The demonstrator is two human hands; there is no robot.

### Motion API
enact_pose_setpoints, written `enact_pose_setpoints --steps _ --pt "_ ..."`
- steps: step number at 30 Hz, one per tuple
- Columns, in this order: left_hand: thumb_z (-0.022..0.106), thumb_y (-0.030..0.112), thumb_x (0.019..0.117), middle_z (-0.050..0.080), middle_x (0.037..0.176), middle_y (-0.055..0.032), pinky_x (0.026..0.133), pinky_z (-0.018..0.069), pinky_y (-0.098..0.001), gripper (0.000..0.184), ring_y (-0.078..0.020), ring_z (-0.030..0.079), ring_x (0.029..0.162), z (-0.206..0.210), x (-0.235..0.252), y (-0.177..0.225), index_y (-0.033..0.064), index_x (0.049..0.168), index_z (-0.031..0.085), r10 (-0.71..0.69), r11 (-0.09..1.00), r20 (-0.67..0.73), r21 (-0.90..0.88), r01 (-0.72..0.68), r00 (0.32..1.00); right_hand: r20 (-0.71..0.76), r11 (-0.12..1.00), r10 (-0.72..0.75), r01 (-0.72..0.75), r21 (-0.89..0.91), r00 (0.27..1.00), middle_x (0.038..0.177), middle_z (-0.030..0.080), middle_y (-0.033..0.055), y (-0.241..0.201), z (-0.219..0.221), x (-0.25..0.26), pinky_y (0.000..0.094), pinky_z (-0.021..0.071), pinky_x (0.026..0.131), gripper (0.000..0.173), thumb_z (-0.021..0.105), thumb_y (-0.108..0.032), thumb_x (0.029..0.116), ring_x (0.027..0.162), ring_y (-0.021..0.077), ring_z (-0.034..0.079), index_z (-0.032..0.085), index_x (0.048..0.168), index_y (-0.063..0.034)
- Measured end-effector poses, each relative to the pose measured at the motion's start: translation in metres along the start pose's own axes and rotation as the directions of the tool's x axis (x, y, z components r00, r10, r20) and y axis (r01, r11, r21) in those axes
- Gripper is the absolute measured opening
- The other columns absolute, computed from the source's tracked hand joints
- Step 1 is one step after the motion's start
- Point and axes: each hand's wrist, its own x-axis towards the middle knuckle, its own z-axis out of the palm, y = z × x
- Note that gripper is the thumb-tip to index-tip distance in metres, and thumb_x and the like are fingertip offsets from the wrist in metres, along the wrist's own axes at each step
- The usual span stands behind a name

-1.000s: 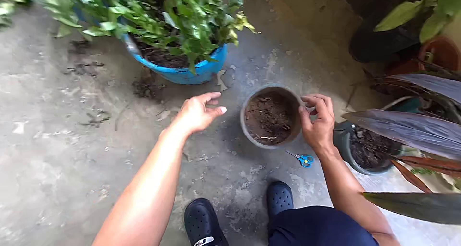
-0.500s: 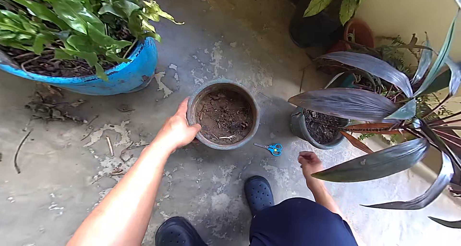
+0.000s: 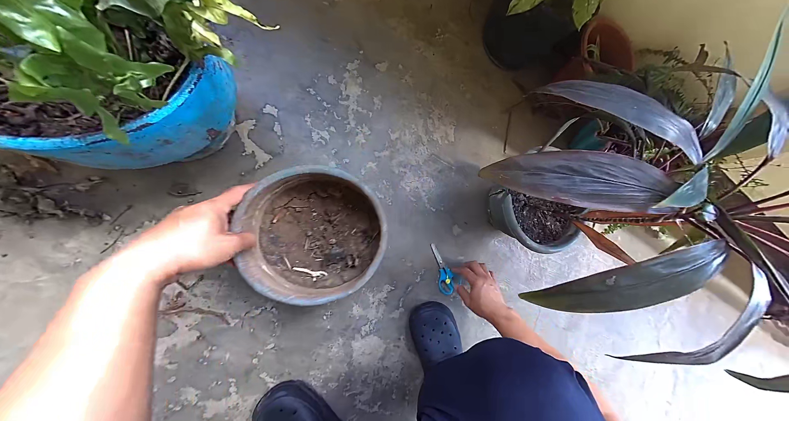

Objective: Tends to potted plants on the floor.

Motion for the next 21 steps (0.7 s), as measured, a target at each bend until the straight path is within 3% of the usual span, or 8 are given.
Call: enact_pose_setpoints --steps 2,5,8,11,14,18,20,21 --pt "0.073 -0.005 0.0905 0.067 0.121 -0.0288 0.076 0.0561 -0.068 0.077 -0.0475 0.07 0.091 -0.013 -0.004 -0.003 0.0231 0.155 0.042 -0.001 1.0 -0.004 -0.025 0.001 1.0 -0.118 0.912 0.135 -0.076 0.402 0.984 0.136 0.062 0.0205 0.005 -0.006 -0.015 0.0421 0.0526 0.102 0.051 0.072 -0.022 0.0928 0.122 0.0274 0.063 0.062 0.137 0.0007" --pt "0.072 -0.002 0.0929 0.059 0.139 -0.0269 0.098 0.0477 -0.0688 0.071 -0.0497 0.063 0.117 -0.033 -0.02 0.034 0.0138 0.156 0.042 0.052 0.997 -0.098 0.056 -0.046 0.994 -0.135 0.254 0.415 0.029 0.967 0.9 0.129 0.063 0.0171 0.002 -0.04 -0.03 0.0386 0.0591 0.083 0.048 0.048 -0.006 0.1041 0.103 0.0237 0.068 0.037 0.15 0.001" --pt "0.068 0.018 0.095 0.058 0.143 -0.0226 0.101 0.0461 -0.0674 0.059 -0.0457 0.059 0.126 -0.03 -0.01 0.041 0.0129 0.151 0.049 0.315 0.948 -0.236 0.132 -0.291 0.919 -0.019 -0.237 0.538 0.174 0.956 0.842 0.121 0.067 0.0163 -0.006 -0.088 -0.03 0.0392 0.0621 0.081 0.043 0.037 -0.04 0.1122 0.095 0.0262 0.072 0.04 0.142 -0.0092" --pt "0.056 0.035 0.0963 0.065 0.134 -0.0179 0.099 0.0514 -0.0597 0.051 -0.037 0.064 0.121 -0.004 -0.001 0.074 0.0147 0.143 0.059 0.544 0.839 -0.32 0.208 -0.503 0.776 0.017 -0.178 0.754 0.179 0.968 0.657 0.091 0.064 0.013 -0.028 -0.116 -0.009 0.0293 0.0584 0.061 0.02 0.043 -0.018 0.1103 0.066 0.0176 0.065 0.047 0.123 -0.0033" --pt "0.056 0.021 0.0996 0.069 0.126 -0.0163 0.1 0.0532 -0.0563 0.039 -0.0337 0.068 0.115 0.024 -0.022 0.13 0.0082 0.135 0.065 0.645 0.764 -0.28 0.226 -0.604 0.711 0.046 -0.16 0.848 0.173 0.972 0.528 0.075 0.057 0.0105 -0.035 -0.119 -0.004 0.0214 0.0489 0.045 0.004 0.046 -0.002 0.1016 0.048 0.0112 0.054 0.048 0.105 -0.0018" --pt "0.056 0.012 0.098 0.072 0.115 -0.0143 0.099 0.0534 -0.0538 0.034 -0.0322 0.069 0.11 0.053 -0.033 0.153 0.0062 0.129 0.069 0.73 0.682 -0.149 0.224 -0.696 0.667 0.006 -0.112 0.818 0.149 0.983 0.575 0.073 0.057 0.0086 -0.038 -0.096 -0.03 0.0205 0.0472 0.041 0.006 0.045 0.001 0.0994 0.047 0.0098 0.052 0.047 0.104 -0.0029" --pt "0.056 0.01 0.0968 0.073 0.114 -0.0128 0.098 0.0542 -0.0517 0.034 -0.0307 0.069 0.108 0.06 -0.033 0.151 0.0074 0.128 0.07 0.744 0.665 -0.113 0.214 -0.715 0.658 -0.099 -0.086 0.682 0.213 0.973 0.725 0.077 0.066 0.0067 -0.021 -0.066 -0.058 0.024 0.0534 0.05 0.011 0.046 0.002 0.0993 0.056 0.0104 0.061 0.054 0.099 -0.0057" --pt "0.056 0.009 0.0963 0.073 0.113 -0.0127 0.098 0.0543 -0.0512 0.034 -0.0305 0.069 0.108 0.06 -0.032 0.15 0.0074 0.127 0.071 0.743 0.667 -0.106 0.205 -0.716 0.661 -0.176 -0.075 0.496 0.245 0.967 0.85 0.087 0.073 0.0042 0.004 -0.043 -0.077 0.0294 0.0591 0.066 0.016 0.053 0.001 0.0956 0.073 0.0111 0.069 0.064 0.1 -0.0095"
